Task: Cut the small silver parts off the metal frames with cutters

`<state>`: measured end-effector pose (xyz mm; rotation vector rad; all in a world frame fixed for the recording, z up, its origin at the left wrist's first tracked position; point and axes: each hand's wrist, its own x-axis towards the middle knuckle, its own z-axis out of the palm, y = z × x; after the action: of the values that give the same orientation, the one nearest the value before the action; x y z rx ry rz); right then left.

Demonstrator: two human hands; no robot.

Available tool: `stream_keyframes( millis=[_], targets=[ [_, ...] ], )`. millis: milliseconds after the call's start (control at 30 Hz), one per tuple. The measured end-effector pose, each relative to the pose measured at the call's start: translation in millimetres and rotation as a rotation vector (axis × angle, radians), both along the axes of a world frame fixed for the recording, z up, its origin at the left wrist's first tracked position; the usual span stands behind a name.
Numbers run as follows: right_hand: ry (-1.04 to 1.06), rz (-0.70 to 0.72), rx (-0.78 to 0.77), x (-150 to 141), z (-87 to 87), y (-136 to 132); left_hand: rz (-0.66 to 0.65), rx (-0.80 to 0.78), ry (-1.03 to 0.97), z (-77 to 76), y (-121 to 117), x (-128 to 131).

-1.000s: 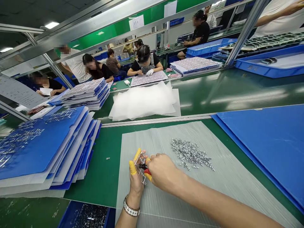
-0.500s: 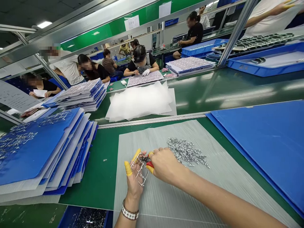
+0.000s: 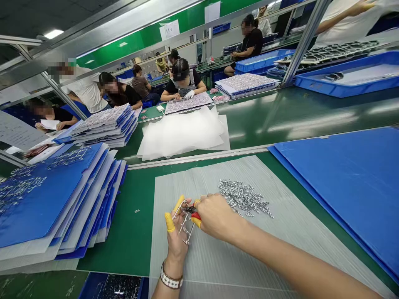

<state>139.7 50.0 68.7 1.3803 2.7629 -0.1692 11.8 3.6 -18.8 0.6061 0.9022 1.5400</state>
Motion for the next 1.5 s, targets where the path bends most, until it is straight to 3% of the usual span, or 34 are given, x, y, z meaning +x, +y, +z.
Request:
stream_keyframes(
  millis=[267,400,633,867,1200,1500],
  targets=[
    [-0.003,0.04,0.016,-1.3,0.3,2.9,0.016,0.049,0.081,-0.4,-0.8,0.7],
    [0.002,0.039,0.022,2.1,0.1,2.3,0.029,0.018,0.032,2.3,2.1,-3.0],
    [0.0,-0.011,0.056,14.0,-17.6,-7.1,0.049,-0.082,-0.161,10.2,10.6,-11.8],
    [0.014,-0.014,0.056,8.6,-26.9,-9.1,0.06,-0.037,-0.105,11.5,7.9,-7.0],
    [-0.022,-0.01,0.024,7.1,-19.8,-9.3,0.07,0.009,0.069,12.6,2.2,0.3],
    [-0.047,0.045,0.024,4.4,-12.7,-11.6,0.115,0.005,0.046,12.3,2.4,-4.3]
  ],
)
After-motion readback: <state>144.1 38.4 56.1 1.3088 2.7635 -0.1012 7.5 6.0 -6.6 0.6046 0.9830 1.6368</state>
